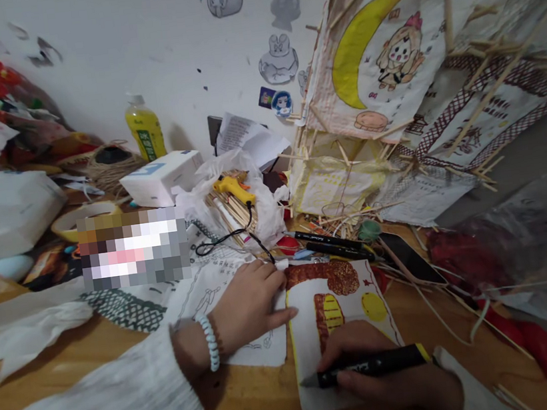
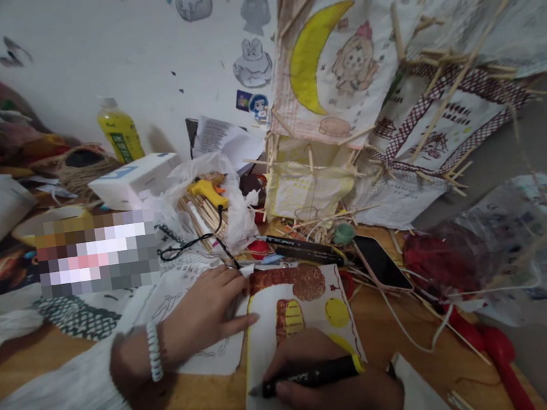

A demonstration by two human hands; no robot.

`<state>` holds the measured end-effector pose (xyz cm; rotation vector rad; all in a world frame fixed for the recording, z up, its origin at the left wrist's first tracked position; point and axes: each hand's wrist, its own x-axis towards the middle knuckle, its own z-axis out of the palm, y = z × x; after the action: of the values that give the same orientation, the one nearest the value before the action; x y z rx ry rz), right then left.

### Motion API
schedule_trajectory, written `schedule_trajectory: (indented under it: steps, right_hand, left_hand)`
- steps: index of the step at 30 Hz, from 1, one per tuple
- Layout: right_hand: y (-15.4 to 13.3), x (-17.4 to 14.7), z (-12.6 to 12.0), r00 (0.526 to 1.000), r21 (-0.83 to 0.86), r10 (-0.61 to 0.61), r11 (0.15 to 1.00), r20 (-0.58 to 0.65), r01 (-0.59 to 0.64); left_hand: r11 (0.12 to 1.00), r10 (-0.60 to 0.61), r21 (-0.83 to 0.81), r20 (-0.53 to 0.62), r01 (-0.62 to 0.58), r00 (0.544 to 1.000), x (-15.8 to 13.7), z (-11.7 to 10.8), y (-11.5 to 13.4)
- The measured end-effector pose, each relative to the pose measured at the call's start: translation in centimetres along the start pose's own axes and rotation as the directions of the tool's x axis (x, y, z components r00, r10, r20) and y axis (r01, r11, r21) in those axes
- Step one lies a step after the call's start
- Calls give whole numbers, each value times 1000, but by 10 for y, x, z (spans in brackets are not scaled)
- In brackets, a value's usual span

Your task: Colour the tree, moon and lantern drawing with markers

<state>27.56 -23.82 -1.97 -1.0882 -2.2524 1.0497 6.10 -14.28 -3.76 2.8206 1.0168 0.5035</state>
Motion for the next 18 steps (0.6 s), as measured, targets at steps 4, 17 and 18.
schedule_trajectory:
  steps: [4,17,18]
  right_hand:
    - [-2,2,1,999,-14,-11,1000,-43,10]
    - [-2,2,-1,1000,17,-10,1000,-11,10]
    - [-2,2,-1,1000,17,-15,1000,-5,15]
  left_hand:
    - [1000,-7,-4,9,7,1000,0,-1,1]
    - [1000,-4,-4,-1,4,1000,0,-1,1]
    - [1000,-3,-1,-5,3,1000,0,-1,1]
